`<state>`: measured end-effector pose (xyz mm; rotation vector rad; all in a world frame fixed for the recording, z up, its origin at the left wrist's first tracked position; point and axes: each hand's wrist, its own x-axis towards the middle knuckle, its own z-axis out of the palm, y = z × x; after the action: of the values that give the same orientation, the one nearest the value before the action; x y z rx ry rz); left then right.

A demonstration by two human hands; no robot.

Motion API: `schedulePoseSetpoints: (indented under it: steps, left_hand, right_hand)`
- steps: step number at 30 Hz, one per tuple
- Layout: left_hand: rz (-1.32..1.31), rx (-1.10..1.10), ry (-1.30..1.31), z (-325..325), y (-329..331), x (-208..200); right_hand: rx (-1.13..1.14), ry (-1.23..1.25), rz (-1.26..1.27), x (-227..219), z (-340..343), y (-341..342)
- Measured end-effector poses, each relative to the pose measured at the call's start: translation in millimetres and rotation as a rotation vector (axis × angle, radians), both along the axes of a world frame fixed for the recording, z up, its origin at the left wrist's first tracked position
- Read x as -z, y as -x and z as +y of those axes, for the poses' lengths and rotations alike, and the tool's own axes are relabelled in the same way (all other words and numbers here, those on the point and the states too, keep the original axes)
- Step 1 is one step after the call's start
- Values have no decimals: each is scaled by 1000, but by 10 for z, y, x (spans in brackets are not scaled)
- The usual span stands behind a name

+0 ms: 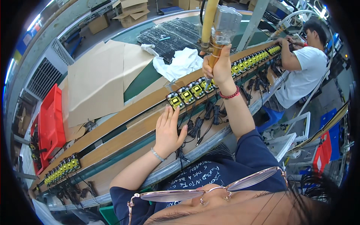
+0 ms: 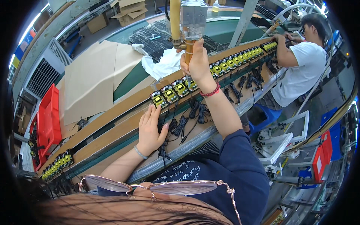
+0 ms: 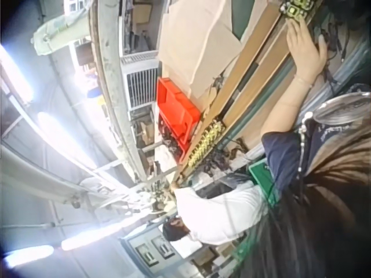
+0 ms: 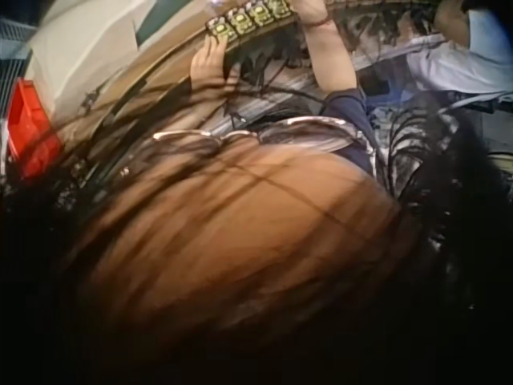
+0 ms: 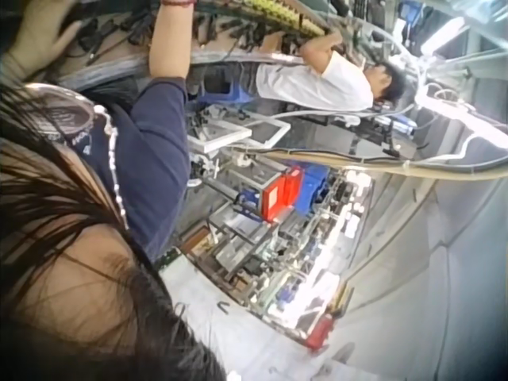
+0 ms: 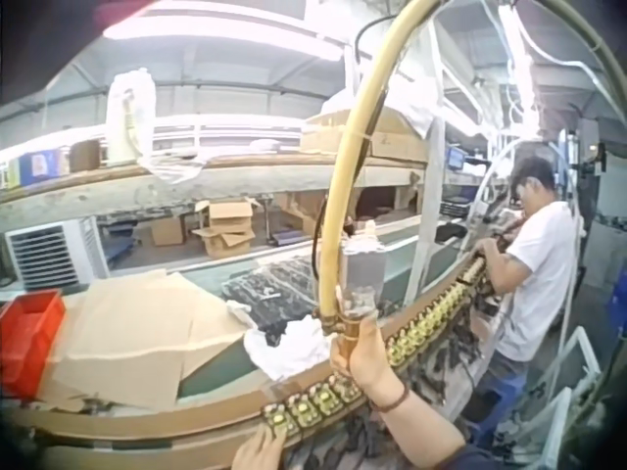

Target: Applying adhesive or paste to small electronic components on a production line using a manual dispenser.

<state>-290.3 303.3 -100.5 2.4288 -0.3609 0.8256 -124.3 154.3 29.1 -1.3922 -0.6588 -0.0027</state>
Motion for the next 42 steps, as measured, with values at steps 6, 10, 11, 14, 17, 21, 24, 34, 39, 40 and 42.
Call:
schedulePoseSetpoints:
  steps: [6, 10, 11, 14, 17, 21, 24, 34, 39, 40, 42]
  left_hand:
    - [8, -9, -23, -5, -21, -19]
    - [6, -9, -12, -18, -18, -27]
    - [6, -8, -12, -24, -24, -29]
    - [0, -7, -26, -31, -37, -31]
    - [-5, 7, -5, -32, -57, -34]
    - [-5, 30, -12, -41, -111, 9]
    - [-7, 31, -21, -56, -138, 28]
    - [-20, 24, -32, -78, -165, 11]
    - [-31, 34, 12, -117, -182, 6]
    - [-33, 41, 24, -111, -190, 8]
    - [-23, 48, 14, -122, -180, -44]
  right_hand:
    - [45, -55, 18, 54, -17, -100]
    - [46, -59, 3, 47, -31, -88]
    - [47, -59, 3, 46, -36, -93]
    - [51, -40, -30, 45, -31, -92]
    - [65, -30, -19, -11, 7, -33]
    - [-30, -80, -24, -61, 86, 84]
    - [-36, -63, 0, 36, 129, 70]
    - [-20, -45, -35, 149, 158, -24]
    - [-18, -48, -32, 153, 110, -36]
    - [-9, -40, -21, 145, 113, -39]
    - [2, -33, -9, 109, 115, -30]
